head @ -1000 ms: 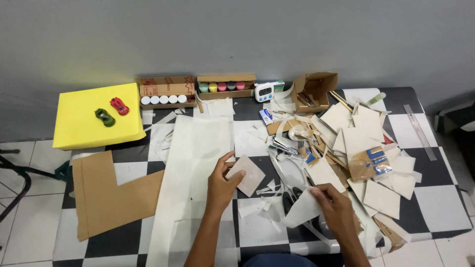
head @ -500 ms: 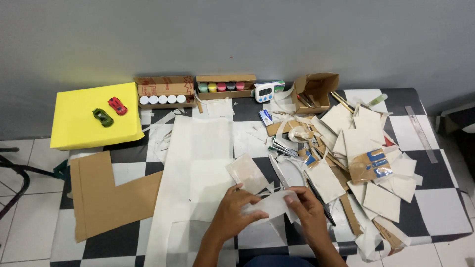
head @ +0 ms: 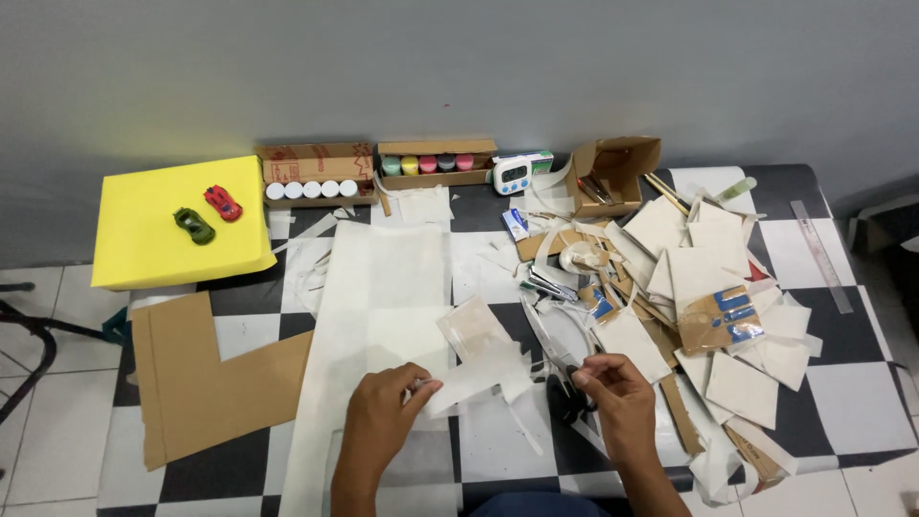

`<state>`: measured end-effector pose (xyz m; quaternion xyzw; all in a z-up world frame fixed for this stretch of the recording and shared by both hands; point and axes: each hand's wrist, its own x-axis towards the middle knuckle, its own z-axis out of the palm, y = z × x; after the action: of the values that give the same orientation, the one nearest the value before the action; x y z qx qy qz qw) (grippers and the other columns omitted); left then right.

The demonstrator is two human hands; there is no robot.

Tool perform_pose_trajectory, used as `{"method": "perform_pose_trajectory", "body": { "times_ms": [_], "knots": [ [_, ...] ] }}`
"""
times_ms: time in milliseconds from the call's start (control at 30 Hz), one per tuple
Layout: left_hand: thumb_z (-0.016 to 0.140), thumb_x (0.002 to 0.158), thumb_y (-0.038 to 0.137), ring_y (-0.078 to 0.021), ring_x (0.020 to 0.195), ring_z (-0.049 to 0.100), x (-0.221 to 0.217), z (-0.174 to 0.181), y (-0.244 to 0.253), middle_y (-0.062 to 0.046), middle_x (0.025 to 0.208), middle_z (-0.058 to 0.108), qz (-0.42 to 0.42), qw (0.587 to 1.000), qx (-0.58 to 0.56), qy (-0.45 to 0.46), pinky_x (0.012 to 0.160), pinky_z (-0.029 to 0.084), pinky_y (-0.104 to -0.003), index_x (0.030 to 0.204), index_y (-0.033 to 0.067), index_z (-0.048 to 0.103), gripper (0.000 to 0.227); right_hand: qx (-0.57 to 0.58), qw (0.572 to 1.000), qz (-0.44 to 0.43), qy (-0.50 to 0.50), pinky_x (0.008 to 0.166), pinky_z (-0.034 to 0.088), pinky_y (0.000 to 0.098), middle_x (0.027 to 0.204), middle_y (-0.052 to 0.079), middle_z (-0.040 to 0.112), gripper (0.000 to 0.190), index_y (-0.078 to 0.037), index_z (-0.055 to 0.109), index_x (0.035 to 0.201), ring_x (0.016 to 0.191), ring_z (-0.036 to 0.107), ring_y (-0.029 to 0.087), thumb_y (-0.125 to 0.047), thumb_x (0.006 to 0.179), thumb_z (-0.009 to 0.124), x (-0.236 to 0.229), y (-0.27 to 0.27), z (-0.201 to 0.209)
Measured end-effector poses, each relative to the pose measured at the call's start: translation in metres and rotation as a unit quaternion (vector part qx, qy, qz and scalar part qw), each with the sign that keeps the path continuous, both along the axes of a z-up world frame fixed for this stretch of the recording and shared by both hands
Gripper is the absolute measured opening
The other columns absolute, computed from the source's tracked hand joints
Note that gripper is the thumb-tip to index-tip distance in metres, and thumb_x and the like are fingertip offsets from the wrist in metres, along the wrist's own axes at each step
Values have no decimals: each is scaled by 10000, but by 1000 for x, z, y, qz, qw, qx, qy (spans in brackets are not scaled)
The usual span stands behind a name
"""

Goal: Applying adhesive to a cardboard component and covering it with paper, then trimming the excess with scissors.

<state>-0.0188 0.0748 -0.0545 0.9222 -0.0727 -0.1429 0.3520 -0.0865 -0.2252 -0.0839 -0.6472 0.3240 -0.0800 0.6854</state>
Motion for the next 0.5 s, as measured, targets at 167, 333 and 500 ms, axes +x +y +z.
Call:
{"method": "perform_pose_trajectory", "body": {
  "times_ms": [167, 333, 500],
  "knots": [
    [749, 916, 370, -133, 659, 603, 1, -15, 22, 59, 696, 698, 16, 993, 111, 26, 631, 467, -314, 824, 208, 707, 191, 34, 998, 19, -53, 748, 603, 345, 833, 133, 745, 189, 0, 741, 920, 760, 683, 218, 98, 771, 804, -10, -11, -21],
    [759, 884, 369, -153, 846, 685, 5, -28, 36, 96, 909, 728, 49, 983, 174, 36, 779, 496, -356, 975, 235, 735, 164, 4, 997, 47, -59, 647, 610, 368, 738, 159, 745, 126, 20, 765, 911, 639, 670, 230, 34, 789, 798, -11, -8, -10],
    [673, 931, 409, -216, 1065, 626, 10, -28, 26, 48, 1202, 679, 87, 983, 141, -79, 904, 484, -426, 1249, 229, 694, 366, -2, 996, 82, -34, 640, 594, 360, 704, 154, 710, 82, 44, 753, 904, 598, 638, 224, 36, 823, 766, -12, -8, -15]
  ]
}}
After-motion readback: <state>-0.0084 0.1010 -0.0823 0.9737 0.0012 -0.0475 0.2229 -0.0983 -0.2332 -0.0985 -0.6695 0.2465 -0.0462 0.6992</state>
